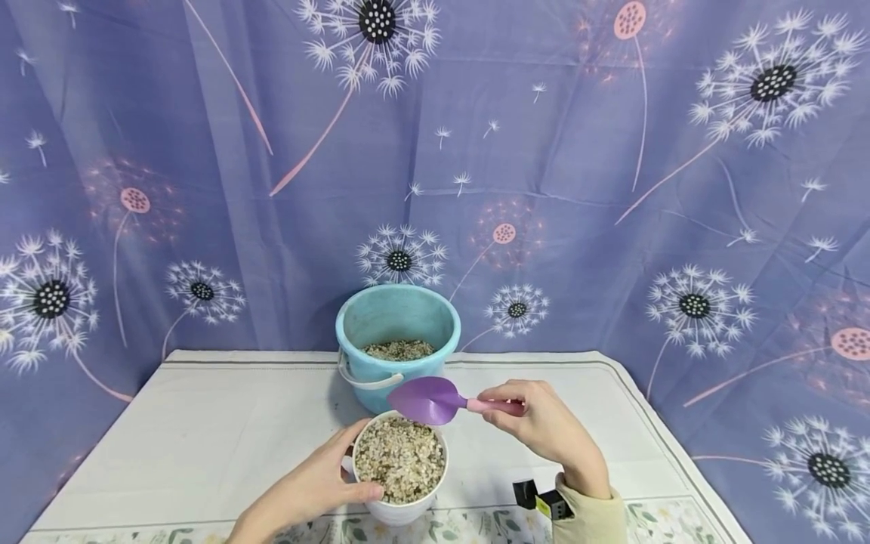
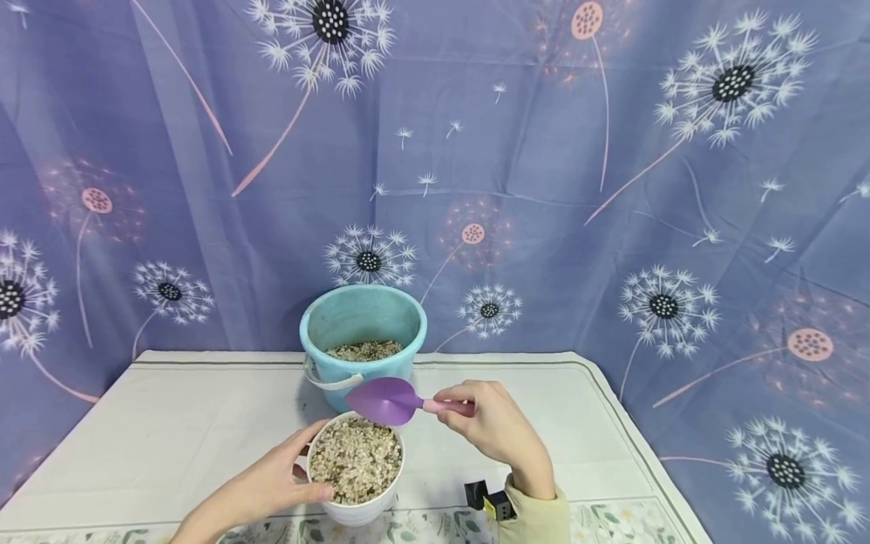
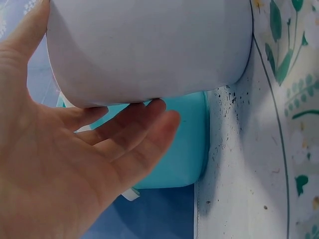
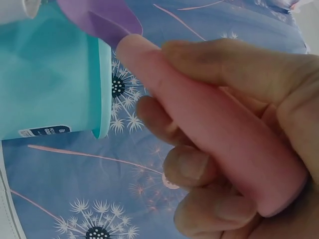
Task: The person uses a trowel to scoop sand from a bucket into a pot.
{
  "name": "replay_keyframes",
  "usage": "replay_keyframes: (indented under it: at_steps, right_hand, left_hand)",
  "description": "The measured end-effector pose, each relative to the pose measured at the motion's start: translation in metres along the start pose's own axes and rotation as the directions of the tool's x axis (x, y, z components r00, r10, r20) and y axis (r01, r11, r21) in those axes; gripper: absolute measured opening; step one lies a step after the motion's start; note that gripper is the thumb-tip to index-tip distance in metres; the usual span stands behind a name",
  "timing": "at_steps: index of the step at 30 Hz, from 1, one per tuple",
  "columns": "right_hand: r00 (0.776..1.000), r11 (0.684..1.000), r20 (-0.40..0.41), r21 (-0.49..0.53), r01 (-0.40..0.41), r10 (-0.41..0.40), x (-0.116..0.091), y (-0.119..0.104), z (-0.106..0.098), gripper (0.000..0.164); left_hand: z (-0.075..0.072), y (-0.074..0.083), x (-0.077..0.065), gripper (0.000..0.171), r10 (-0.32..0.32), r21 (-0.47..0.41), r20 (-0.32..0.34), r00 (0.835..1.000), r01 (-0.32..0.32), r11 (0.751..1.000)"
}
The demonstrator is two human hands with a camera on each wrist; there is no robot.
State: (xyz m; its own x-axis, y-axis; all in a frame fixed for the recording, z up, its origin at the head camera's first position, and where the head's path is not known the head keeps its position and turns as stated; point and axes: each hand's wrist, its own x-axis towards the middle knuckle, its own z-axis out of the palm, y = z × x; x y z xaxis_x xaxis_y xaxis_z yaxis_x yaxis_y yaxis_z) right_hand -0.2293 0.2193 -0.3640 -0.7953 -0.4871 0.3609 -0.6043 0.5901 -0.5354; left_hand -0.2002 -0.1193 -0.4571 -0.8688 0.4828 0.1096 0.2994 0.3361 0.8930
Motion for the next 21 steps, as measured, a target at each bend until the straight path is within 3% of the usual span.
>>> replay_keyframes:
  at_steps: [7, 15, 18, 21]
  right_hand:
    - [1.000, 0.997, 0.001, 0.072, -0.003, 0.003, 0.000, 0.001, 0.001, 0.013]
    - [0.999, 0.957, 0.054, 0.289, -0.022, 0.007, 0.000, 0.007, 0.004, 0.013]
    - [0.997, 0.939, 0.073, 0.345, -0.006, -0.021, 0.004, 0.008, 0.004, 0.014]
    - [0.996, 0.921, 0.092, 0.389, -0.020, -0.017, 0.009, 0.012, 0.004, 0.013]
  left_hand:
    - [-0.001, 0.000, -0.001, 0.093, 0.002, 0.038, -0.009, 1.000, -0.002, 0.999]
    - [-0.005, 0.003, -0.002, 0.098, -0.010, 0.130, -0.002, 1.000, 0.011, 0.992]
    - [-0.009, 0.004, -0.002, 0.091, -0.006, 0.170, -0.006, 1.000, 0.007, 0.985]
    - [-0.017, 0.005, 0.002, 0.073, 0.032, 0.219, -0.032, 0.999, -0.024, 0.975]
